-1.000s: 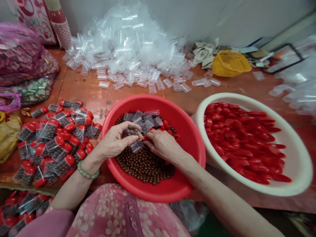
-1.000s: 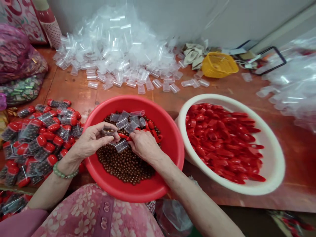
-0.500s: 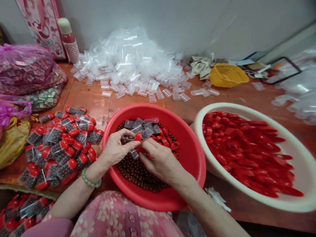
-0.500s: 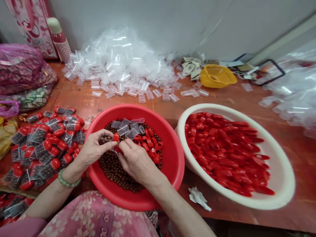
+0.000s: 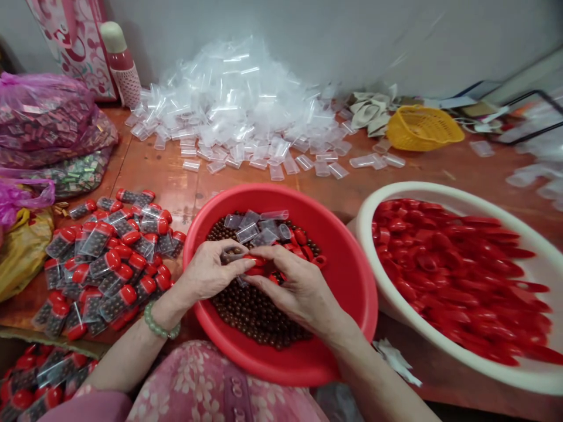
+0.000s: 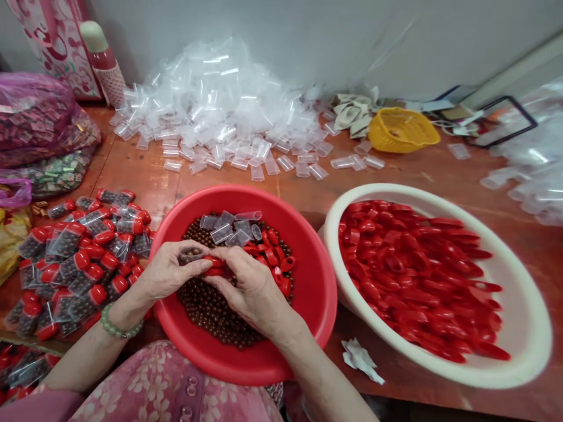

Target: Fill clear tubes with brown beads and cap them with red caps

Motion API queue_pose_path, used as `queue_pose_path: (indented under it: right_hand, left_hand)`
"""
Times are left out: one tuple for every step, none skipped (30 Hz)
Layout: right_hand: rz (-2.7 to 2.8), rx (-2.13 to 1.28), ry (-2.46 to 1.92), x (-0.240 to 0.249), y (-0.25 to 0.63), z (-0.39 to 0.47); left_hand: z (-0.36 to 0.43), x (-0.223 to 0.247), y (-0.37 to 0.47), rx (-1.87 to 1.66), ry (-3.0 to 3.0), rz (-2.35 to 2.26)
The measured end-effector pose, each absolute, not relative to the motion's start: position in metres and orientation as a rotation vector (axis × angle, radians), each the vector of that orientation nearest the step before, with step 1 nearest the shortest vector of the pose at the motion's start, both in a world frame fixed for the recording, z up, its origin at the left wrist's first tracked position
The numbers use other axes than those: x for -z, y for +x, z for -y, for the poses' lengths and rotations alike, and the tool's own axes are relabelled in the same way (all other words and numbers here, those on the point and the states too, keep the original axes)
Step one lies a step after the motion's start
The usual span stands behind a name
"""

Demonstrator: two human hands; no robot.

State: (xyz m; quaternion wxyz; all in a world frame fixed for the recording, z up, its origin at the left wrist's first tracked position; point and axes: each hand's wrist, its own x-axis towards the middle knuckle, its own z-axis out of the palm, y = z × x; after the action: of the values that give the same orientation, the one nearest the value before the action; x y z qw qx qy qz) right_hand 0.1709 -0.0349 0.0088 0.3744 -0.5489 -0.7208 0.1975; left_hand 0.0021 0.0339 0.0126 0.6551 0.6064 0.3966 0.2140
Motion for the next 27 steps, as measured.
queue_pose_path:
  right_hand:
    - [1.818,-0.58,-1.376,-0.009,0.172,0.034]
    - [1.765,-0.659,-1.356,-0.01,0.173,0.033]
    - [1.692,-0.739,-1.346,-0.01,0.174,0.032]
    - [1.606,-0.818,-1.336,-0.01,0.174,0.032]
    - [1.518,-0.894,-1.323,-0.01,0.174,0.032]
    - [1.43,-0.959,-1.306,-0.01,0.174,0.031]
    - [1.343,-1.007,-1.294,-0.01,0.174,0.031]
    - [1.259,-1.035,-1.29,-0.011,0.174,0.03]
    - [1.179,-1.047,-1.294,-0.012,0.175,0.03]
    - [1.1,-1.048,-1.305,-0.014,0.176,0.028]
    - [1.02,-1.04,-1.314,-0.016,0.177,0.027]
    - [0.943,-1.028,-1.314,-0.018,0.178,0.025]
    - [0.878,-1.019,-1.304,-0.02,0.179,0.023]
    - [0.826,-1.009,-1.287,-0.023,0.179,0.021]
    - [0.795,-1.005,-1.274,-0.025,0.179,0.019]
    - [0.787,-1.002,-1.264,-0.027,0.177,0.018]
    - [0.801,-1.0,-1.257,-0.03,0.176,0.016]
    - [0.826,-1.0,-1.254,-0.031,0.174,0.014]
    - [0.855,-1.0,-1.252,-0.033,0.171,0.013]
    - [0.881,-1.001,-1.25,-0.034,0.169,0.012]
    - [0.9,-1.002,-1.25,-0.034,0.166,0.011]
    - [0.91,-0.997,-1.25,-0.034,0.164,0.011]
    - [0.915,-0.992,-1.255,-0.034,0.161,0.01]
    - [0.922,-0.981,-1.263,-0.034,0.159,0.01]
    - [0.934,-0.969,-1.273,-0.034,0.156,0.01]
    - [0.95,-0.962,-1.287,-0.034,0.153,0.009]
    - [0.97,-0.964,-1.303,-0.035,0.151,0.009]
  left_hand:
    - [-0.035,-0.013,0.002,-0.486,1.34,-0.893]
    - [-0.035,-0.013,0.002,-0.489,1.307,-0.883]
    - [-0.036,-0.013,0.002,-0.494,1.278,-0.87]
    - [-0.036,-0.014,0.002,-0.498,1.255,-0.855]
    - [-0.037,-0.015,0.002,-0.498,1.235,-0.843]
    - [-0.037,-0.015,0.001,-0.494,1.216,-0.833]
    - [-0.037,-0.016,0.001,-0.488,1.191,-0.823]
    - [-0.038,-0.017,0.001,-0.478,1.151,-0.809]
    - [-0.038,-0.017,0.001,-0.469,1.09,-0.784]
    - [-0.038,-0.017,0.0,-0.459,1.012,-0.744]
    - [-0.039,-0.016,0.0,-0.454,0.926,-0.694]
    - [-0.039,-0.015,-0.001,-0.46,0.844,-0.644]
    - [-0.039,-0.014,-0.002,-0.477,0.783,-0.601]
    - [-0.039,-0.013,-0.003,-0.489,0.755,-0.564]
    - [-0.039,-0.012,-0.004,-0.483,0.756,-0.53]
    - [-0.039,-0.012,-0.005,-0.455,0.778,-0.496]
    - [-0.039,-0.011,-0.006,-0.421,0.805,-0.461]
    - [-0.039,-0.011,-0.006,-0.389,0.83,-0.428]
    - [-0.039,-0.01,-0.007,-0.375,0.847,-0.405]
    - [-0.039,-0.01,-0.007,-0.382,0.859,-0.396]
    - [-0.039,-0.009,-0.007,-0.406,0.87,-0.4]
    - [-0.039,-0.009,-0.006,-0.428,0.883,-0.41]
    - [-0.039,-0.009,-0.006,-0.439,0.896,-0.424]
    - [-0.038,-0.009,-0.005,-0.432,0.912,-0.436]
    - [-0.038,-0.009,-0.004,-0.414,0.927,-0.444]
    - [-0.038,-0.009,-0.004,-0.389,0.946,-0.447]
    - [-0.038,-0.009,-0.003,-0.37,0.966,-0.447]
